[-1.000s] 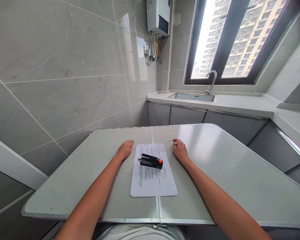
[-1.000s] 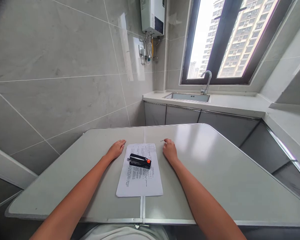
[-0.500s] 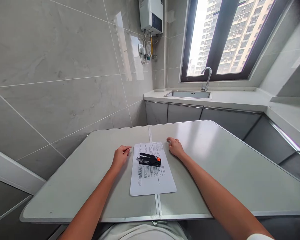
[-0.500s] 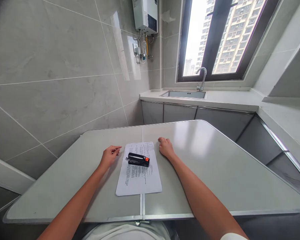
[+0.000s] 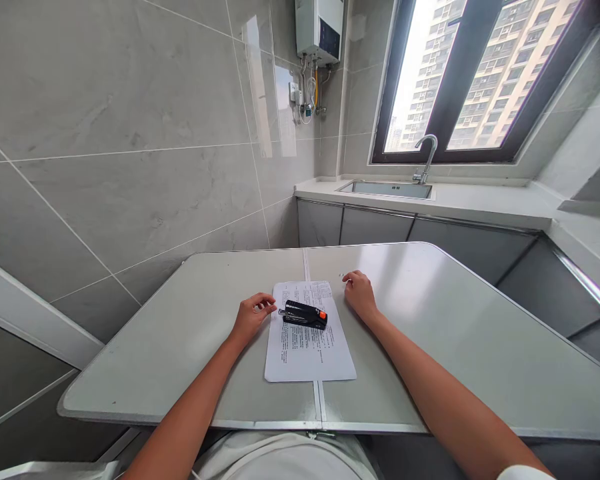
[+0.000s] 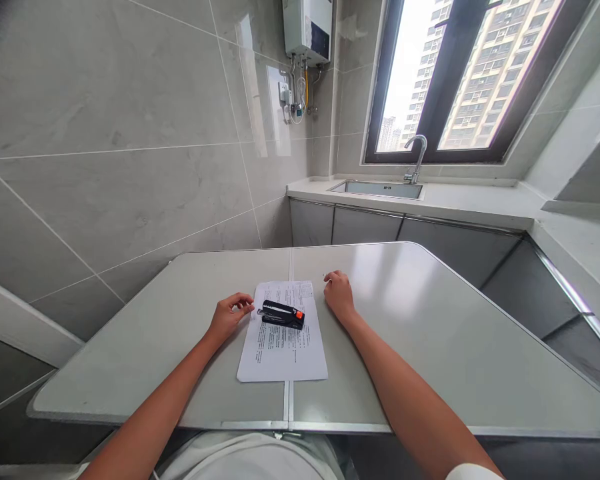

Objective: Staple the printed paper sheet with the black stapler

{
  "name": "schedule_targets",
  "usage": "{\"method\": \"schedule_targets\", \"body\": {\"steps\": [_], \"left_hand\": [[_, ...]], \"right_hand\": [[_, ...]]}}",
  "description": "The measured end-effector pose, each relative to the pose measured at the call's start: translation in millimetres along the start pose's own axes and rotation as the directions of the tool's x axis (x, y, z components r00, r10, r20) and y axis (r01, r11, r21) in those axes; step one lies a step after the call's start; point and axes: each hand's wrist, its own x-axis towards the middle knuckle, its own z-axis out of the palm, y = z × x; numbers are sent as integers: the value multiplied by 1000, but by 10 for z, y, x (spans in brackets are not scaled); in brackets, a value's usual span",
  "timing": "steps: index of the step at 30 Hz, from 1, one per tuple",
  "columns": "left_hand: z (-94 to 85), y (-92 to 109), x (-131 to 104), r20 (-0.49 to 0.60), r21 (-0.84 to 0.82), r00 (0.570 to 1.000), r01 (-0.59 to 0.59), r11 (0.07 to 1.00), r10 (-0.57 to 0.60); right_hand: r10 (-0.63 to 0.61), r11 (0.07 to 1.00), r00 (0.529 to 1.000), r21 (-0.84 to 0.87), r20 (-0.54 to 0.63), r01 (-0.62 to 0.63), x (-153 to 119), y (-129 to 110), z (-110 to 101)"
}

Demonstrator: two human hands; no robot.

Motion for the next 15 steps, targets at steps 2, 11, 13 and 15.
{"method": "schedule_targets", "body": {"steps": [2,11,13,15], "left_hand": [[22,19,-14,28,-7,1000,5,1000,-5],[96,19,-47,143,85,989,-56,995,43],[116,20,-37,195,85,979,-85,993,67],[132,22,-26,220,75,973,-87,993,69]], "right_hand": [[-83,996,995,33,-60,85,-35,-157,-98],[-461,837,887,326,-11,439,-436,-713,14],[-507,818,861,337,41,466,-474,-727,77],[-526,812,848,340,72,475,-484,-720,112]]}}
